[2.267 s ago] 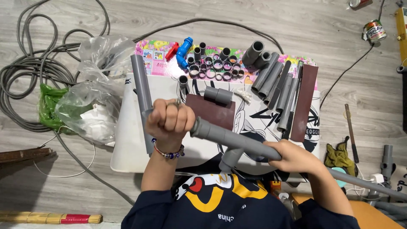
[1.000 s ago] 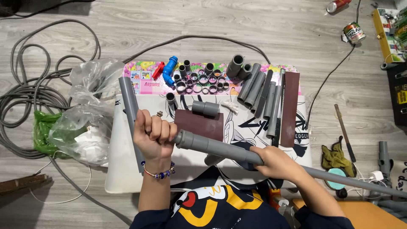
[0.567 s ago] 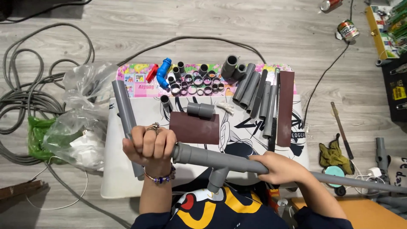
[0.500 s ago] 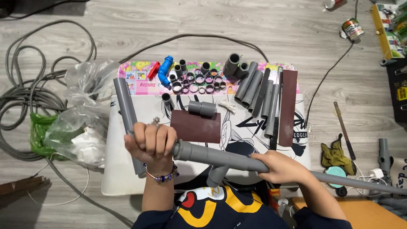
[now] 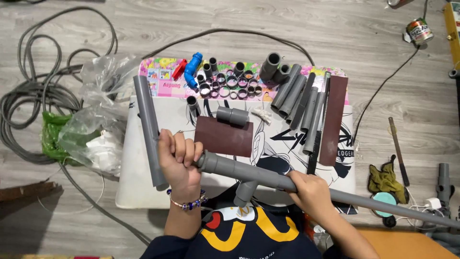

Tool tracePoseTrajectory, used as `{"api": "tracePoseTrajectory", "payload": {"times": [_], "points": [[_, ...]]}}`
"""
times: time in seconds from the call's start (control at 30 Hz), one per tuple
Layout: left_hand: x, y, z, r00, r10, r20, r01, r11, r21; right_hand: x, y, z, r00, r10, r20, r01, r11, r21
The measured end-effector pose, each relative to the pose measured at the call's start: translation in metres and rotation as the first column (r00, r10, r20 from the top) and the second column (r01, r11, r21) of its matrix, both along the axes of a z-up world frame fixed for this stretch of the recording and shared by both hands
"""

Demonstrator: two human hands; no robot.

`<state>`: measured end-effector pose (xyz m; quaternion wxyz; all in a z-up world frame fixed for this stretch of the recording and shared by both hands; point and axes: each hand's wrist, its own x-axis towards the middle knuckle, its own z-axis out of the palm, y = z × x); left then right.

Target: Polishing the ends of PVC pipes with sandpaper and then assembling them into a structure.

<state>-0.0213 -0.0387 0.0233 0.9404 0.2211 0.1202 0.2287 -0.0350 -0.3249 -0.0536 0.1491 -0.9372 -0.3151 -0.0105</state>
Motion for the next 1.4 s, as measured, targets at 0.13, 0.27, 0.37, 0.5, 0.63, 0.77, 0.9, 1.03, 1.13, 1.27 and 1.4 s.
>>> {"api": "tracePoseTrajectory", "payload": {"times": [0.13, 0.27, 0.37, 0.5, 0.63, 0.77, 0.9, 1.03, 1.13, 1.27, 1.4], "points": [[0.001, -0.002, -0.001, 0.994, 0.038, -0.098, -0.038, 0.999, -0.005, -0.003, 0.007, -0.003, 0.984, -0.033, 0.175, 0.029, 0.999, 0.021], [-0.001, -0.008, 0.005, 0.983, 0.085, -0.160, -0.078, 0.996, 0.046, -0.005, 0.017, 0.015, 0.955, -0.105, 0.277, 0.079, 0.992, 0.103], [0.000, -0.008, 0.009, 0.980, 0.106, -0.171, -0.095, 0.993, 0.070, -0.001, 0.016, 0.013, 0.952, -0.101, 0.288, 0.067, 0.990, 0.128], [-0.004, -0.013, 0.015, 0.970, 0.119, -0.214, -0.106, 0.992, 0.069, -0.009, 0.007, 0.004, 0.962, -0.103, 0.254, 0.080, 0.992, 0.099], [0.000, 0.004, -0.003, 0.994, 0.018, -0.103, -0.007, 0.995, 0.101, -0.008, -0.006, 0.006, 0.945, -0.163, 0.282, 0.133, 0.983, 0.123], [0.001, 0.030, 0.013, 0.993, 0.022, -0.118, -0.001, 0.983, 0.181, -0.008, -0.056, 0.002, 0.938, -0.343, 0.044, 0.345, 0.917, -0.200], [0.003, 0.035, 0.012, 0.988, 0.044, -0.145, -0.015, 0.981, 0.193, -0.014, -0.086, -0.032, 0.867, -0.498, 0.024, 0.492, 0.848, -0.198], [0.010, 0.031, 0.019, 0.991, 0.060, -0.118, -0.037, 0.982, 0.187, -0.018, -0.084, -0.056, 0.808, -0.484, 0.337, 0.514, 0.858, -0.001], [0.012, 0.032, 0.027, 0.983, 0.112, -0.147, -0.079, 0.973, 0.215, -0.011, -0.077, -0.052, 0.777, -0.447, 0.444, 0.473, 0.879, 0.057], [0.010, 0.031, 0.028, 0.975, 0.124, -0.184, -0.088, 0.977, 0.193, -0.015, -0.079, -0.058, 0.756, -0.453, 0.473, 0.490, 0.870, 0.051], [0.015, 0.033, 0.019, 0.967, 0.158, -0.197, -0.119, 0.973, 0.199, -0.011, -0.075, -0.057, 0.756, -0.451, 0.474, 0.475, 0.877, 0.077]]}}
